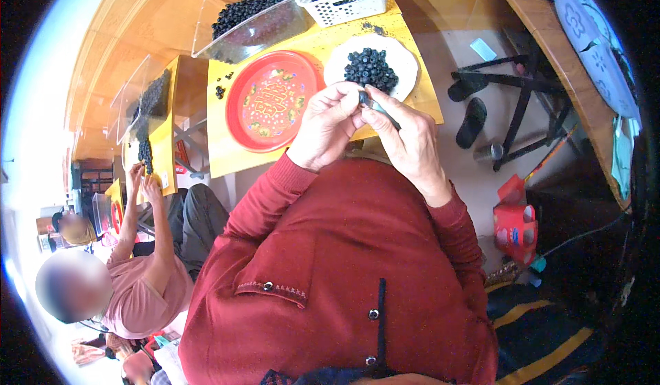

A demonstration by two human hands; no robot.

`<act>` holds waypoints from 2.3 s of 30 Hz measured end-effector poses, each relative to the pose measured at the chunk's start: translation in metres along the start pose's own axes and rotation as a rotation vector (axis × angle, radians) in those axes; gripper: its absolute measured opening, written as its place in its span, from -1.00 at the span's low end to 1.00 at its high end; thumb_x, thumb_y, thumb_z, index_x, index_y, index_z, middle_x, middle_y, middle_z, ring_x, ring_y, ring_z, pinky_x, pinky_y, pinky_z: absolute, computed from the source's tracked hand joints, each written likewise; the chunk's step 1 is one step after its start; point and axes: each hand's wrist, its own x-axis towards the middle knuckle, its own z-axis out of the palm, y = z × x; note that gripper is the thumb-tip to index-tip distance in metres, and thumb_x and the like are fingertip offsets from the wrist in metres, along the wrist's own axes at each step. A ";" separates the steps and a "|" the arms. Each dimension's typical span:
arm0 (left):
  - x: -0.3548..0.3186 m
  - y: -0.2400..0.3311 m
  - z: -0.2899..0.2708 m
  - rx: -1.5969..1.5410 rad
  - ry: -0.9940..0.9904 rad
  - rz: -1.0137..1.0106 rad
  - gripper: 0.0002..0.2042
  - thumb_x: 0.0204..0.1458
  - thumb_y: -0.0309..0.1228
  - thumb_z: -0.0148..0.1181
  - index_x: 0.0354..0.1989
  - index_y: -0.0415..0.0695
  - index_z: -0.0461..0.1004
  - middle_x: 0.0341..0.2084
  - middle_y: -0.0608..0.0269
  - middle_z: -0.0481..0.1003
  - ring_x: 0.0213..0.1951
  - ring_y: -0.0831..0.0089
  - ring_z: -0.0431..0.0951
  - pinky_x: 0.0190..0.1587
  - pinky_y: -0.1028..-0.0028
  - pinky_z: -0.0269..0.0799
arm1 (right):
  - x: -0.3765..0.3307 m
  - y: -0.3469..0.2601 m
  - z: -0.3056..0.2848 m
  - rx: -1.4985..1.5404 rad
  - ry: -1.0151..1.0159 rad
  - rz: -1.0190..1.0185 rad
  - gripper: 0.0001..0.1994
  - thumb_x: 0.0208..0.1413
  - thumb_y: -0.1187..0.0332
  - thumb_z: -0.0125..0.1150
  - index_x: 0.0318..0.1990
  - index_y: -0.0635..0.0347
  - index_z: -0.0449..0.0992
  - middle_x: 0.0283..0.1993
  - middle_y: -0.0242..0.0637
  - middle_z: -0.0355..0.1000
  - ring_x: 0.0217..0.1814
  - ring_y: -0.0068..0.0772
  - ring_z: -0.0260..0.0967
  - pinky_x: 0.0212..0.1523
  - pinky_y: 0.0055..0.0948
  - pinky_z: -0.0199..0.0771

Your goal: Sorting and cleaning berries at a table using a small plastic cleaning tool.

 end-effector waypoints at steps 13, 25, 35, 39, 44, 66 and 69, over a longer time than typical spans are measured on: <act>-0.010 0.003 -0.002 0.044 -0.046 -0.049 -0.83 0.19 -0.34 0.17 -0.14 -0.15 0.45 -0.26 0.24 0.48 -0.13 0.40 0.48 0.01 0.30 0.49 | -0.003 0.018 -0.018 0.066 0.099 0.154 -0.59 0.27 0.12 0.12 0.07 0.29 0.51 -0.17 0.02 0.58 -0.13 -0.33 0.56 -0.13 -0.41 0.49; -0.013 -0.003 0.004 -0.046 -0.001 -0.103 -0.86 0.24 -0.42 0.07 -0.12 -0.21 0.46 -0.23 0.22 0.53 -0.15 0.44 0.55 -0.03 0.34 0.56 | -0.005 0.006 0.009 0.218 0.025 0.060 -0.68 0.21 0.27 0.24 -0.05 0.39 0.54 -0.32 -0.22 0.55 -0.31 -0.54 0.50 -0.27 -0.51 0.49; -0.030 0.034 -0.031 0.786 0.207 0.115 -0.91 0.11 -0.55 0.23 -0.23 -0.24 0.56 -0.36 0.28 0.60 -0.31 0.56 0.58 -0.15 0.54 0.50 | -0.012 0.045 -0.001 0.431 0.159 0.376 -0.82 0.25 0.35 0.19 -0.20 0.31 0.58 -0.53 -0.66 0.27 -0.55 -0.88 0.05 -0.58 -0.71 -0.02; -0.025 0.064 -0.086 1.174 0.355 0.167 -0.91 0.07 -0.51 0.28 -0.28 -0.25 0.59 -0.39 0.24 0.62 -0.33 0.55 0.59 -0.22 0.53 0.50 | -0.021 0.060 -0.017 0.426 0.260 0.403 -0.81 0.24 0.34 0.20 -0.11 0.26 0.58 -0.55 -0.68 0.24 -0.65 -0.91 -0.02 -0.67 -0.75 -0.12; -0.015 0.070 -0.103 1.779 0.418 0.219 -0.81 -0.05 -0.39 0.34 -0.30 -0.23 0.59 -0.38 0.05 0.60 -0.31 0.34 0.64 -0.21 0.41 0.51 | -0.024 0.062 -0.025 0.379 0.312 0.422 -0.80 0.21 0.34 0.24 -0.10 0.25 0.59 -0.57 -0.67 0.25 -0.67 -0.91 -0.02 -0.70 -0.76 -0.13; 0.027 0.001 -0.040 2.072 -0.209 0.377 -0.79 0.04 -0.28 0.23 -0.26 -0.15 0.57 -0.21 0.16 0.48 -0.07 0.14 0.44 -0.05 0.23 0.46 | -0.039 0.069 -0.029 0.300 0.303 0.443 -0.81 0.21 0.37 0.23 -0.20 0.36 0.60 -0.46 -0.56 0.41 -0.40 -0.78 0.24 -0.40 -0.68 0.25; 0.027 0.000 -0.042 2.061 -0.222 0.398 -0.78 0.01 -0.27 0.25 -0.27 -0.16 0.57 -0.22 0.16 0.49 -0.08 0.16 0.45 -0.02 0.25 0.43 | -0.037 0.068 -0.027 0.306 0.312 0.445 -0.81 0.21 0.38 0.23 -0.21 0.37 0.60 -0.45 -0.57 0.40 -0.40 -0.78 0.23 -0.40 -0.68 0.25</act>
